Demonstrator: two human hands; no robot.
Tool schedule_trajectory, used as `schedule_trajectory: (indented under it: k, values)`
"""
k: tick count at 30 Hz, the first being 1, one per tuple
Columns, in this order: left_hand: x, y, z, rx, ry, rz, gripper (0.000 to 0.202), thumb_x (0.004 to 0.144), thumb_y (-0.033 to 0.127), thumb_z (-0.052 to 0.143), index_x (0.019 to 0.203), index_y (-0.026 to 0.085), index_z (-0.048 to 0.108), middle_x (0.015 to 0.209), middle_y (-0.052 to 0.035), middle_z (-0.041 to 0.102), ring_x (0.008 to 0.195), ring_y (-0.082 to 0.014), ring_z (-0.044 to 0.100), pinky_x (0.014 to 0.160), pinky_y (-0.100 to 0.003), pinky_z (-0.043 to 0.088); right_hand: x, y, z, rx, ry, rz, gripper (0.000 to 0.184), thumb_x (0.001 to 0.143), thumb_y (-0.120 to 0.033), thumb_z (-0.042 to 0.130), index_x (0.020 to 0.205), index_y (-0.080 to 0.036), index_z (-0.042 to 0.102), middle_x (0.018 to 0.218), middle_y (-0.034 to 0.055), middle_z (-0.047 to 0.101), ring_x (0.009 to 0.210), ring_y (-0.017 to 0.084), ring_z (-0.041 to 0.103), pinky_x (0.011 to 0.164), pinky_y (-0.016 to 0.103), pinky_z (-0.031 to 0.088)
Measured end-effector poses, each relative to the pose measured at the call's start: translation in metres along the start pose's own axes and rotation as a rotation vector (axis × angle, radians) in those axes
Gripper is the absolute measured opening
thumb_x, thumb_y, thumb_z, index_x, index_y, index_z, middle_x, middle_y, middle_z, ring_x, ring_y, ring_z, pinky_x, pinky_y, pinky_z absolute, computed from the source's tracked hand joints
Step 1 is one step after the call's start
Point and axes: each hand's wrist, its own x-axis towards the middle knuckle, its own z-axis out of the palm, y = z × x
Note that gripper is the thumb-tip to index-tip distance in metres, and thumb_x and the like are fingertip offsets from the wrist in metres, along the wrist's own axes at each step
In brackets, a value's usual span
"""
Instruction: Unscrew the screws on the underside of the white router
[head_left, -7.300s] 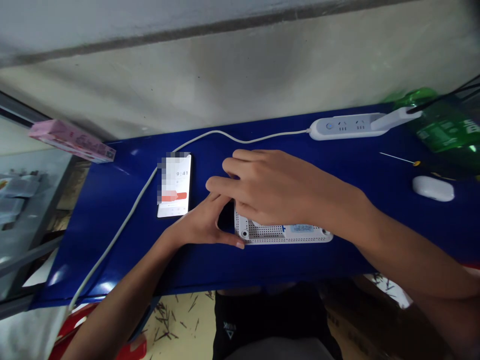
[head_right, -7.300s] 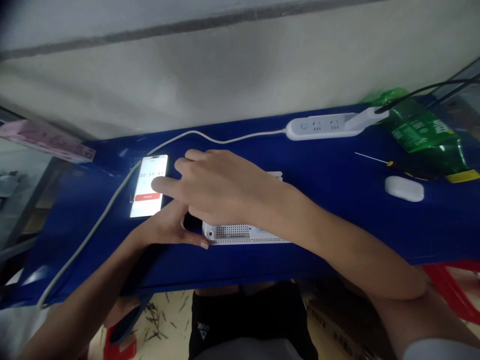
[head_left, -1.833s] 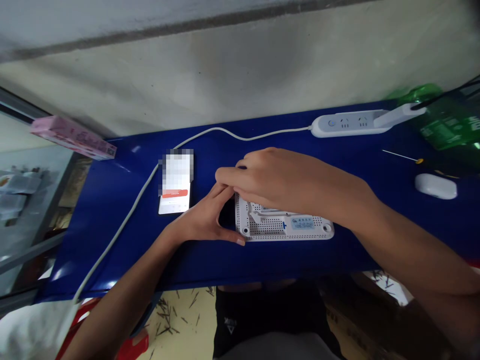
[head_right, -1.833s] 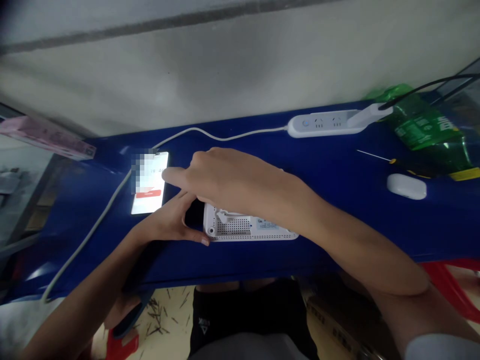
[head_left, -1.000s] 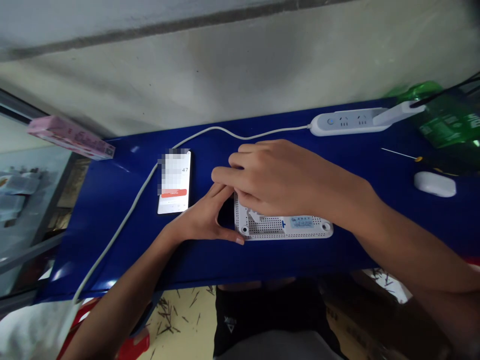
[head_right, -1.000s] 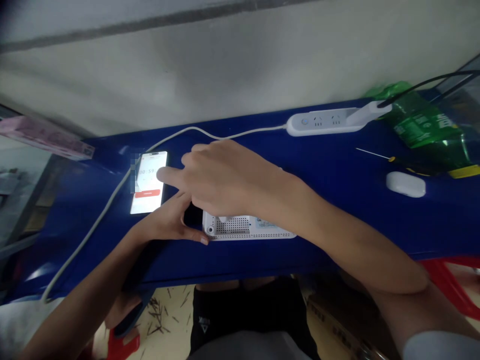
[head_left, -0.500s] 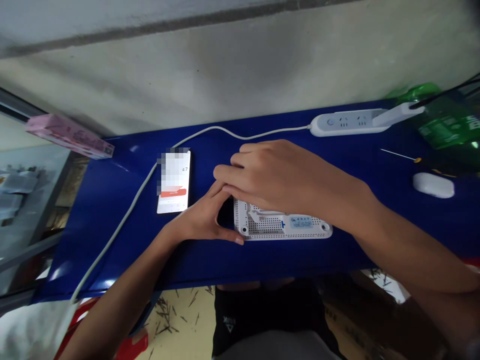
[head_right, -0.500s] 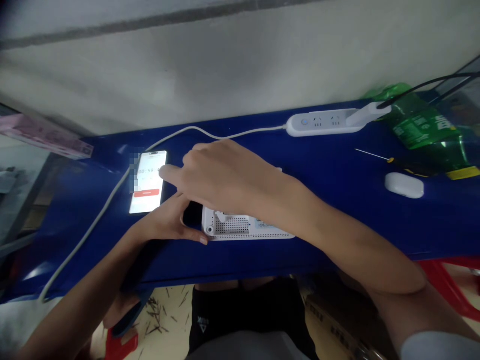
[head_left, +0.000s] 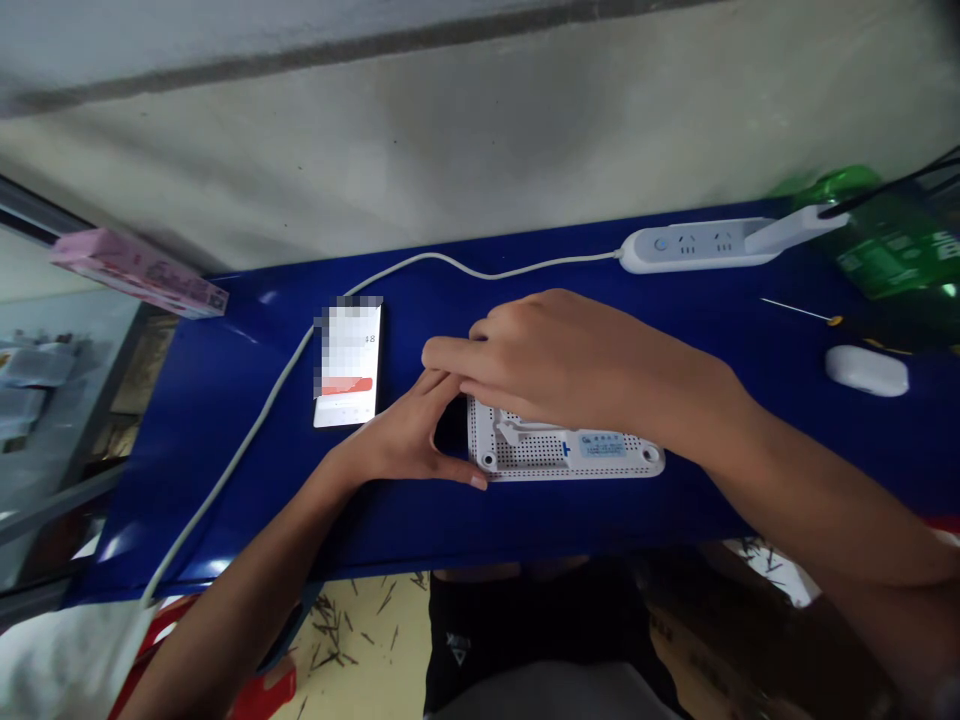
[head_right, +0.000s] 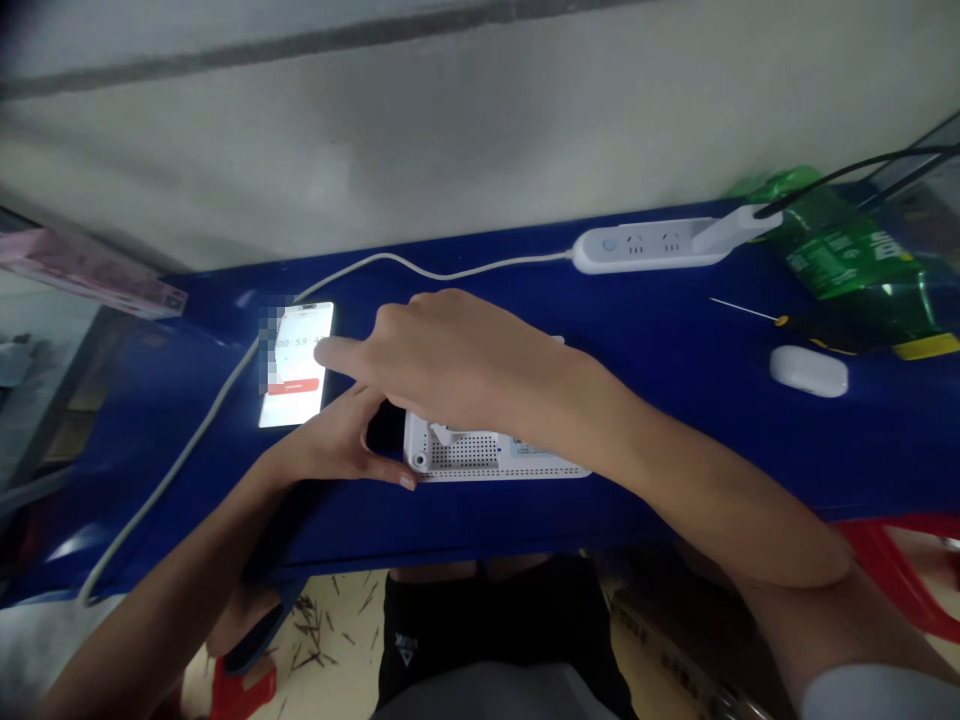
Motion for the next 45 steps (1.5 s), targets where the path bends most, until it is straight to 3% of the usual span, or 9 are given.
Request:
schedule_trajectory:
  k: [5,13,22,28,31,37,42,45]
  values:
    - [0.001,0.000,0.000,0.014,-0.002,0.017,0.143,0.077,0.079,0.106,0.188,0.021,0.037,0.196,-0.0263,0.037,0.186,-0.0556,0.026,0.148,-0.082,0.032,-0.002,0.005,0.008,0.057,0.090,-0.042,0.021,0.114,-0.014,0.072,0.133,-0.023,0.067,0.077,-0.0084,0.059,0.061,0.015,0.050,0.056,0.032,0.026]
    - [0.001,-0.001,-0.002,0.024,-0.012,0.046,0.144,0.079,0.078,0.105,0.190,0.022,0.032,0.201,-0.0254,0.025,0.188,-0.0571,0.015,0.149,-0.084,0.025,0.000,0.006,0.007,0.136,0.062,-0.027,0.025,0.117,-0.012,0.066,0.139,-0.022,0.066,0.082,-0.0060,0.066,0.068,0.017,0.057,0.058,0.033,0.027]
    - [0.002,0.001,-0.002,0.038,0.005,0.063,0.139,0.082,0.081,0.102,0.189,0.021,0.035,0.200,-0.0253,0.025,0.187,-0.0585,0.018,0.147,-0.087,0.028,-0.001,0.005,0.004,0.121,0.095,0.000,0.021,0.118,-0.012,0.063,0.136,-0.022,0.069,0.080,-0.0051,0.066,0.071,0.017,0.063,0.058,0.031,0.031]
    - [-0.001,-0.016,0.002,0.017,0.039,0.114,0.142,0.076,0.077,0.107,0.191,0.039,0.033,0.195,-0.0174,0.036,0.183,-0.0563,0.030,0.145,-0.085,0.038,-0.005,0.007,-0.005,0.122,0.130,0.077,0.020,0.117,-0.018,0.071,0.137,-0.023,0.069,0.077,-0.0109,0.060,0.064,0.010,0.054,0.060,0.027,0.028]
    - [-0.002,-0.016,0.002,0.010,0.041,0.094,0.139,0.078,0.076,0.106,0.191,0.042,0.033,0.194,-0.0152,0.038,0.183,-0.0550,0.033,0.145,-0.084,0.040,-0.007,0.008,-0.005,0.122,0.154,0.085,0.019,0.115,-0.021,0.076,0.132,-0.023,0.070,0.072,-0.0131,0.054,0.060,0.009,0.049,0.059,0.026,0.026]
    - [0.000,-0.009,0.001,0.022,0.045,0.101,0.139,0.077,0.078,0.106,0.190,0.039,0.036,0.196,-0.0153,0.038,0.185,-0.0562,0.027,0.148,-0.082,0.035,0.001,0.003,0.003,0.100,0.100,0.028,0.018,0.117,-0.011,0.066,0.130,-0.022,0.069,0.077,-0.0075,0.060,0.066,0.015,0.057,0.057,0.031,0.028]
    - [0.001,-0.002,-0.001,0.053,0.008,0.066,0.140,0.082,0.083,0.100,0.190,0.025,0.032,0.198,-0.0240,0.030,0.186,-0.0571,0.022,0.146,-0.088,0.030,0.004,0.003,0.006,0.128,0.053,0.039,0.017,0.118,-0.012,0.065,0.131,-0.021,0.069,0.079,-0.0065,0.061,0.067,0.016,0.060,0.058,0.031,0.031]
    - [0.003,0.002,-0.003,0.054,-0.022,0.038,0.144,0.080,0.082,0.102,0.190,0.022,0.031,0.199,-0.0265,0.026,0.187,-0.0576,0.019,0.147,-0.086,0.029,0.003,0.005,0.007,0.146,0.068,0.022,0.016,0.116,-0.011,0.066,0.129,-0.020,0.069,0.081,-0.0052,0.064,0.068,0.017,0.061,0.059,0.031,0.031]
